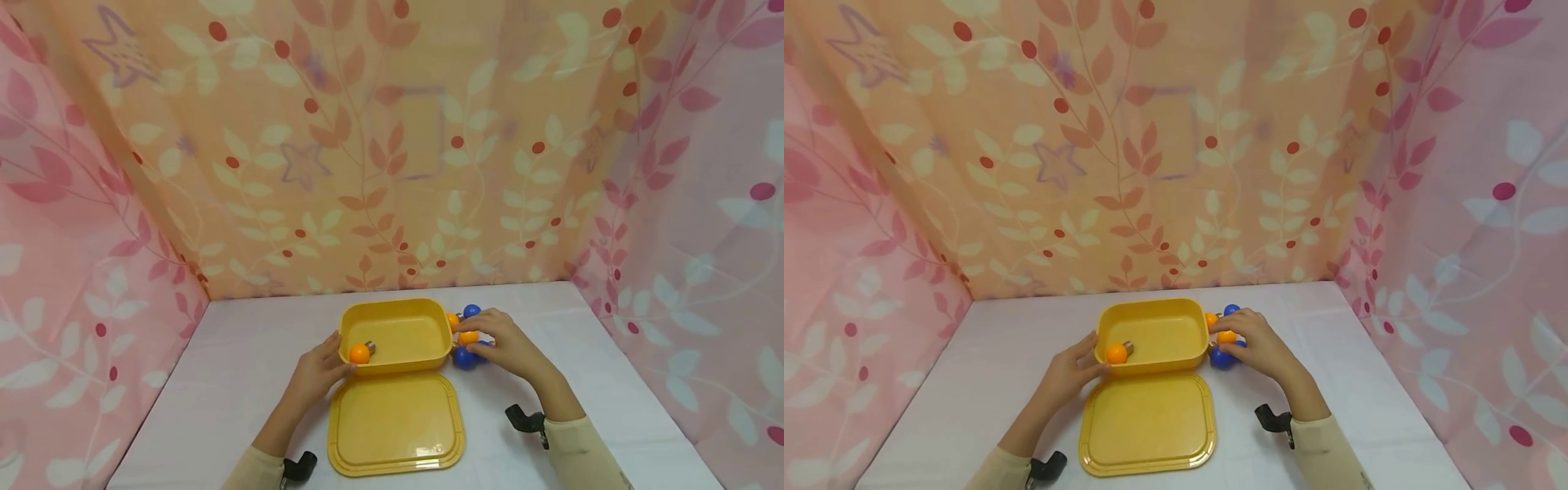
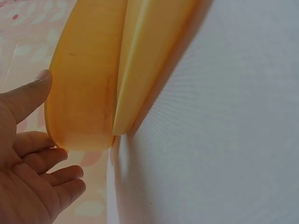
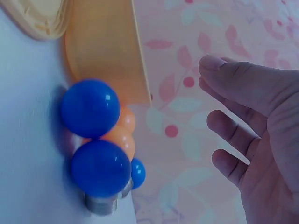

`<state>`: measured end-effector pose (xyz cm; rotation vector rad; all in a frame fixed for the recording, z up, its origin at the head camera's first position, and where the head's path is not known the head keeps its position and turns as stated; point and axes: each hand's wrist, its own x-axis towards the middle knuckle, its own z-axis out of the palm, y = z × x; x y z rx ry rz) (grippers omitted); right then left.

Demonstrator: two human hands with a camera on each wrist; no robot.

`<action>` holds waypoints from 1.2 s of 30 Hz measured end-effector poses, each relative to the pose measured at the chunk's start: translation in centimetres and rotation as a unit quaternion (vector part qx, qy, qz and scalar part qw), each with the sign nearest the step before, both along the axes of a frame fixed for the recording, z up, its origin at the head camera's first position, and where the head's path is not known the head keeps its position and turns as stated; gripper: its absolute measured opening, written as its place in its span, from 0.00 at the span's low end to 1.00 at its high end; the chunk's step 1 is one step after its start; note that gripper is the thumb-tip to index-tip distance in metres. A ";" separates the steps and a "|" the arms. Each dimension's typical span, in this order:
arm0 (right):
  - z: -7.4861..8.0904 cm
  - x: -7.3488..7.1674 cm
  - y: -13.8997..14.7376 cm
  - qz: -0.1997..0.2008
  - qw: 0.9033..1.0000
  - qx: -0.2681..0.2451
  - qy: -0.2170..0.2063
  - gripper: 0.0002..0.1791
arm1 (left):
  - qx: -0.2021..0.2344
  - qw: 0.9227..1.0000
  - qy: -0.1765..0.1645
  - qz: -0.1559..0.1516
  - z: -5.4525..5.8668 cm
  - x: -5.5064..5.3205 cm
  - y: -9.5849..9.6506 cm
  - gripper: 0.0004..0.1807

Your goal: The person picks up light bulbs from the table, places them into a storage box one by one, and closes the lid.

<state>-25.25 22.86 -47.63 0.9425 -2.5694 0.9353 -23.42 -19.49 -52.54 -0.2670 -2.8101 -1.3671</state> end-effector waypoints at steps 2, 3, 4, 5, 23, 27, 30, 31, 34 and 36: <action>-0.3 -0.3 0.7 -0.011 1.000 -0.001 -0.006 0.21 | -0.002 1.000 0.003 0.001 0.1 0.0 0.0 0.47; -0.5 -0.6 1.1 -0.018 1.000 -0.003 -0.011 0.21 | -0.001 1.000 0.005 0.002 0.1 0.0 -0.1 0.47; -0.7 -0.8 1.4 -0.024 1.000 -0.005 -0.016 0.21 | -0.003 1.000 0.007 0.004 0.2 -0.1 -0.1 0.47; -0.9 -1.0 1.8 -0.033 0.999 -0.003 -0.021 0.21 | -0.005 1.000 0.008 0.004 0.2 -0.1 -0.1 0.47; -5.9 -3.0 6.4 -0.143 0.948 -0.078 -0.274 0.23 | 0.003 1.000 0.012 0.008 0.3 -0.1 0.1 0.47; -7.0 -2.7 6.7 -0.148 0.936 -0.083 -0.308 0.23 | 0.002 1.000 -0.011 0.005 -0.1 0.2 0.1 0.49; -7.4 -2.6 6.7 -0.148 0.934 -0.093 -0.311 0.23 | 0.006 1.000 -0.009 0.002 -0.1 0.2 0.2 0.49; -7.5 -2.7 6.6 -0.148 0.934 -0.094 -0.310 0.23 | 0.007 1.000 -0.005 0.002 0.0 0.2 0.2 0.48; -7.8 -2.8 6.5 -0.150 0.935 -0.095 -0.307 0.22 | 0.004 1.000 0.000 0.005 0.1 0.2 0.2 0.47; -8.0 -2.7 6.4 -0.158 0.935 -0.089 -0.306 0.22 | 0.005 1.000 -0.004 0.004 0.1 0.2 0.2 0.47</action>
